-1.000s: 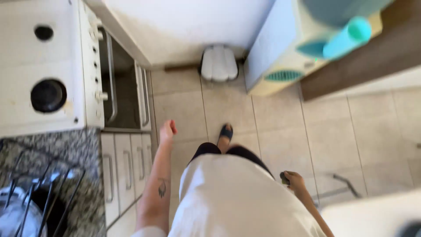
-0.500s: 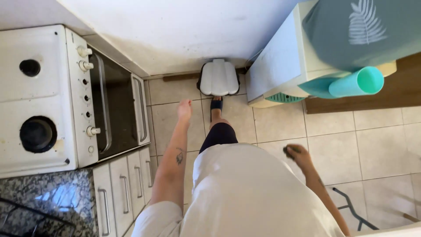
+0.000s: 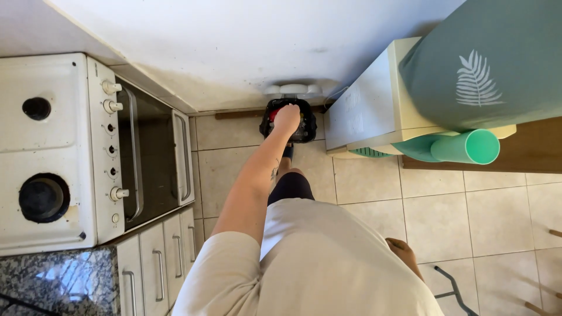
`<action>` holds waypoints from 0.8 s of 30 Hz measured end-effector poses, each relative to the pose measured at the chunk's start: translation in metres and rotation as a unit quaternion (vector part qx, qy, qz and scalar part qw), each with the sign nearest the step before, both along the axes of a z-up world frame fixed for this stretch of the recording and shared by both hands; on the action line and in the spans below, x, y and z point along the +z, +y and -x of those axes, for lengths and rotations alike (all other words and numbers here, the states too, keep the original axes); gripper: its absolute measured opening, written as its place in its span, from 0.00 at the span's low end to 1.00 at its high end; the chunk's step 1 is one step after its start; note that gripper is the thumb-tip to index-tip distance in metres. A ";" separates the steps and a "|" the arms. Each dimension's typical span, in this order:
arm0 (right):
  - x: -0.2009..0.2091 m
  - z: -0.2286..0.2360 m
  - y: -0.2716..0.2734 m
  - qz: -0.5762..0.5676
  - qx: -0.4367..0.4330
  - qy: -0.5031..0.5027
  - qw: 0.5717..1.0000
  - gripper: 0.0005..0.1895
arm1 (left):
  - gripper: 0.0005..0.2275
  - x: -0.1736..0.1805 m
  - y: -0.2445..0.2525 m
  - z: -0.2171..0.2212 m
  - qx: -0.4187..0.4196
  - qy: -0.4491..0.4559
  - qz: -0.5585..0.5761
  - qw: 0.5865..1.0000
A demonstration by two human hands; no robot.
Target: Cleaning a kitchen stovetop by removing the metal grate, applying spray cleaner, and scrubbing the surface with a sponge.
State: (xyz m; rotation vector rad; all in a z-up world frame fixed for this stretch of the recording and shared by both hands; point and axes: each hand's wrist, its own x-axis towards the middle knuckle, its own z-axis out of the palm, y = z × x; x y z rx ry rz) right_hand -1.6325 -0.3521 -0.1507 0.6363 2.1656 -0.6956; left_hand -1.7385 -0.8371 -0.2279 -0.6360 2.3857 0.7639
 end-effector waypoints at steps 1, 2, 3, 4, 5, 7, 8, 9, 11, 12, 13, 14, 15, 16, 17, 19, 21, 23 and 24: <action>-0.010 -0.002 0.005 0.025 -0.005 0.005 1.000 0.16 | 0.14 0.011 0.000 0.004 0.032 0.012 0.026 0.999; -0.015 0.000 0.007 0.025 -0.007 0.005 1.000 0.16 | 0.14 0.012 -0.001 0.008 0.031 0.012 0.026 0.999; -0.020 0.001 0.008 0.009 0.026 -0.001 1.000 0.18 | 0.10 0.013 -0.003 0.010 0.006 0.045 0.068 0.997; -0.025 0.001 0.010 -0.007 0.059 -0.008 0.998 0.19 | 0.10 0.014 -0.005 0.012 -0.020 0.078 0.109 0.991; -0.024 0.000 0.009 -0.006 0.059 -0.008 0.998 0.19 | 0.10 0.013 -0.007 0.013 -0.020 0.078 0.110 0.991; -0.022 -0.002 0.006 0.025 0.016 0.016 0.999 0.16 | 0.08 0.011 -0.012 0.013 -0.017 0.170 0.125 0.977; -0.007 -0.004 -0.004 0.026 0.018 0.017 0.999 0.16 | 0.08 0.038 -0.010 0.006 -0.015 0.171 0.127 0.977; 0.007 -0.003 -0.014 0.034 0.016 0.024 0.999 0.15 | 0.19 0.065 -0.009 -0.001 -0.079 0.113 0.157 0.978; 0.010 0.003 -0.020 0.044 0.024 0.031 0.998 0.15 | 0.37 0.100 -0.006 -0.018 -0.131 0.053 0.187 0.972; -0.001 0.009 -0.016 0.077 0.006 0.039 0.996 0.16 | 0.31 0.108 -0.005 -0.029 -0.113 0.039 0.116 0.986; -0.012 0.023 -0.015 0.111 -0.002 0.045 0.993 0.18 | 0.27 0.117 -0.007 -0.043 -0.084 0.025 0.044 0.995; -0.006 0.026 -0.030 0.113 0.020 0.043 0.992 0.18 | 0.27 0.102 -0.008 -0.057 -0.062 0.025 0.046 0.997; 0.001 0.034 -0.048 0.168 -0.009 0.058 0.984 0.18 | 0.22 0.088 -0.011 -0.075 0.016 0.095 -0.005 0.995; 0.008 0.038 -0.066 0.222 -0.038 0.069 0.972 0.18 | 0.20 0.073 -0.014 -0.095 0.095 0.167 -0.052 0.980; -0.007 0.051 -0.080 0.224 0.001 0.059 0.973 0.18 | 0.20 0.082 -0.016 -0.127 0.134 0.168 -0.046 0.975; -0.038 0.072 -0.110 0.358 0.013 0.017 0.933 0.21 | 0.25 0.099 -0.010 -0.195 0.139 0.030 -0.009 0.990; -0.087 0.105 -0.124 0.274 0.349 0.136 0.886 0.26 | 0.28 0.068 -0.001 -0.276 0.216 -0.042 -0.013 0.975; -0.089 0.101 -0.185 0.193 0.626 0.265 0.708 0.34 | 0.32 0.022 0.012 -0.360 0.279 -0.106 -0.021 0.954; -0.067 0.080 -0.231 0.288 0.436 0.155 0.839 0.26 | 0.31 -0.010 0.020 -0.402 0.417 -0.101 -0.082 0.900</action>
